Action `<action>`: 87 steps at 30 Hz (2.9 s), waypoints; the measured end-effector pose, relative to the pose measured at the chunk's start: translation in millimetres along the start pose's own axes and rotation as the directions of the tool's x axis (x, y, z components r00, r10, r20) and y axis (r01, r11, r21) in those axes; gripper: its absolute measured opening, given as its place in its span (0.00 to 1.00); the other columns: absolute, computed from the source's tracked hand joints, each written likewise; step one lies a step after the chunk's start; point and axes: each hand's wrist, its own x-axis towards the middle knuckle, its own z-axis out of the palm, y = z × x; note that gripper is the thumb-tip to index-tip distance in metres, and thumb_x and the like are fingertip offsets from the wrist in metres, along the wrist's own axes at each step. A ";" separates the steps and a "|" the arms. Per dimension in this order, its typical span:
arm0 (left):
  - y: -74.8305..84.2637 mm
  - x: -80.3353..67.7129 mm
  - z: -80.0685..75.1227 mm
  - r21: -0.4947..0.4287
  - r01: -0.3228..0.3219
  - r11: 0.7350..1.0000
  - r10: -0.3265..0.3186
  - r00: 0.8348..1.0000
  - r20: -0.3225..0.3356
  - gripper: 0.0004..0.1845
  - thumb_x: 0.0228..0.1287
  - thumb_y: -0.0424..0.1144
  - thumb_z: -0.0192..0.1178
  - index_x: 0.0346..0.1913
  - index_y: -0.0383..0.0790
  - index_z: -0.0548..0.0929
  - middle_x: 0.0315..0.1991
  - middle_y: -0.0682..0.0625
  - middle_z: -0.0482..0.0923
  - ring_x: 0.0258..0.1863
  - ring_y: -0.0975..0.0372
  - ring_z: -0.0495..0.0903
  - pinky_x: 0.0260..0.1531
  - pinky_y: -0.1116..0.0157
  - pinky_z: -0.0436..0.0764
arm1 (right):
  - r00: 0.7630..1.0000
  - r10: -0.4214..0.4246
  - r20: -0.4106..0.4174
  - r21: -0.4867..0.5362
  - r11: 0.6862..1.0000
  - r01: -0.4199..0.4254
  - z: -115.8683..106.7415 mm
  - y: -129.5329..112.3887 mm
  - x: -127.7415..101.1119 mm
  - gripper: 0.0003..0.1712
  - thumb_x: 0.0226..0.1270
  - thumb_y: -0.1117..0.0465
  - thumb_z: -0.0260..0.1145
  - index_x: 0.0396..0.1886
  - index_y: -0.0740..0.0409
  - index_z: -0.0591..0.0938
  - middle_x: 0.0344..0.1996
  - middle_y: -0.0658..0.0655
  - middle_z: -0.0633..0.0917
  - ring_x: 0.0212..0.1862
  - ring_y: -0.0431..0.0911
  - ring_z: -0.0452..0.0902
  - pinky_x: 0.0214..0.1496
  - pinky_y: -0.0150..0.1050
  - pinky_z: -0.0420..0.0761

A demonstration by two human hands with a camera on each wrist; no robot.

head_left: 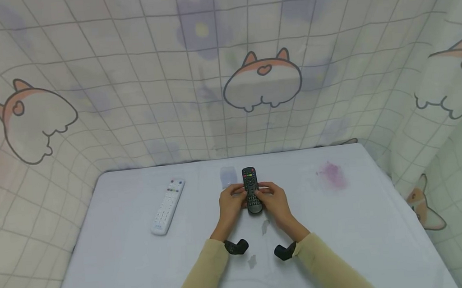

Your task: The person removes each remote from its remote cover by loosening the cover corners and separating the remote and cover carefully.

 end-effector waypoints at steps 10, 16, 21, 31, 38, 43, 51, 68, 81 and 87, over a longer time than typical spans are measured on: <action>-1.0 7.3 4.0 0.092 -0.046 0.995 0.049 0.998 -0.038 0.15 0.69 0.29 0.65 0.56 0.32 0.85 0.49 0.38 0.88 0.36 0.59 0.88 0.30 0.69 0.88 | 0.998 -0.054 -0.029 -0.177 0.983 0.048 4.1 0.6 8.9 0.20 0.73 0.60 0.69 0.61 0.60 0.84 0.48 0.65 0.90 0.51 0.55 0.86 0.44 0.39 0.83; 1.4 8.0 5.9 0.140 -0.062 0.988 0.069 0.996 -0.050 0.14 0.68 0.29 0.65 0.55 0.30 0.86 0.47 0.37 0.88 0.32 0.61 0.87 0.28 0.69 0.87 | 0.995 -0.086 -0.046 -0.262 0.963 0.071 6.1 -2.1 9.8 0.20 0.72 0.60 0.70 0.60 0.62 0.85 0.45 0.64 0.91 0.49 0.55 0.85 0.46 0.45 0.83; 3.2 6.8 7.2 0.189 -0.070 0.979 0.082 0.995 -0.056 0.13 0.68 0.27 0.65 0.54 0.29 0.86 0.45 0.37 0.89 0.30 0.62 0.87 0.26 0.70 0.86 | 0.993 -0.092 -0.070 -0.335 0.940 0.063 9.8 2.1 14.1 0.20 0.71 0.59 0.70 0.59 0.61 0.85 0.43 0.62 0.91 0.46 0.54 0.86 0.43 0.43 0.80; 6.5 9.7 9.0 0.274 -0.048 0.960 0.066 0.996 -0.058 0.12 0.68 0.27 0.65 0.52 0.29 0.87 0.43 0.39 0.89 0.27 0.63 0.85 0.24 0.71 0.85 | 0.986 -0.149 -0.068 -0.405 0.908 0.109 9.6 -1.4 9.7 0.19 0.71 0.59 0.70 0.57 0.63 0.86 0.37 0.61 0.90 0.38 0.50 0.82 0.36 0.38 0.75; 10.6 9.0 9.2 0.289 -0.037 0.957 0.057 0.997 -0.059 0.12 0.66 0.27 0.65 0.51 0.29 0.87 0.41 0.39 0.90 0.24 0.65 0.83 0.22 0.71 0.83 | 0.989 -0.138 -0.045 -0.411 0.905 0.108 6.2 -4.9 9.2 0.19 0.72 0.60 0.69 0.57 0.65 0.85 0.36 0.61 0.90 0.33 0.47 0.81 0.32 0.34 0.72; 10.0 9.0 6.0 0.267 -0.016 0.964 0.030 0.998 -0.049 0.13 0.66 0.28 0.63 0.52 0.30 0.86 0.41 0.39 0.89 0.22 0.65 0.82 0.21 0.72 0.82 | 0.992 -0.120 -0.046 -0.409 0.908 0.090 5.0 -4.6 9.9 0.18 0.72 0.59 0.69 0.56 0.64 0.86 0.35 0.61 0.90 0.32 0.46 0.80 0.30 0.32 0.72; 11.5 4.6 -9.3 0.381 -0.076 0.921 0.102 0.994 -0.050 0.12 0.64 0.32 0.63 0.50 0.37 0.87 0.37 0.45 0.90 0.25 0.63 0.83 0.29 0.67 0.78 | 0.983 -0.153 -0.101 -0.399 0.911 0.101 1.0 -8.7 10.3 0.14 0.71 0.60 0.69 0.51 0.63 0.87 0.36 0.61 0.91 0.35 0.50 0.85 0.32 0.37 0.77; 23.5 -22.7 -84.2 0.519 -0.148 0.842 0.269 0.949 -0.166 0.18 0.71 0.32 0.62 0.61 0.38 0.83 0.49 0.44 0.88 0.44 0.53 0.85 0.43 0.55 0.81 | 0.960 -0.183 0.213 -0.101 0.973 0.208 23.7 -25.7 4.1 0.23 0.77 0.62 0.65 0.66 0.68 0.78 0.49 0.65 0.89 0.43 0.56 0.90 0.42 0.41 0.89; 15.7 -42.8 -148.2 0.620 -0.117 0.776 0.283 0.943 -0.175 0.23 0.75 0.33 0.56 0.70 0.33 0.75 0.62 0.35 0.80 0.64 0.39 0.73 0.63 0.44 0.72 | 0.891 -0.152 0.428 0.015 0.987 0.161 84.4 -29.6 -11.0 0.25 0.77 0.61 0.64 0.69 0.66 0.76 0.57 0.66 0.86 0.53 0.55 0.89 0.48 0.41 0.89; 6.3 -50.3 -172.4 0.691 -0.049 0.722 0.278 0.934 -0.225 0.27 0.74 0.33 0.55 0.73 0.27 0.69 0.65 0.27 0.73 0.67 0.33 0.66 0.62 0.36 0.69 | 0.835 -0.121 0.536 0.145 0.988 0.051 112.6 -27.1 -19.0 0.27 0.79 0.62 0.62 0.72 0.69 0.72 0.62 0.71 0.83 0.58 0.60 0.86 0.55 0.45 0.88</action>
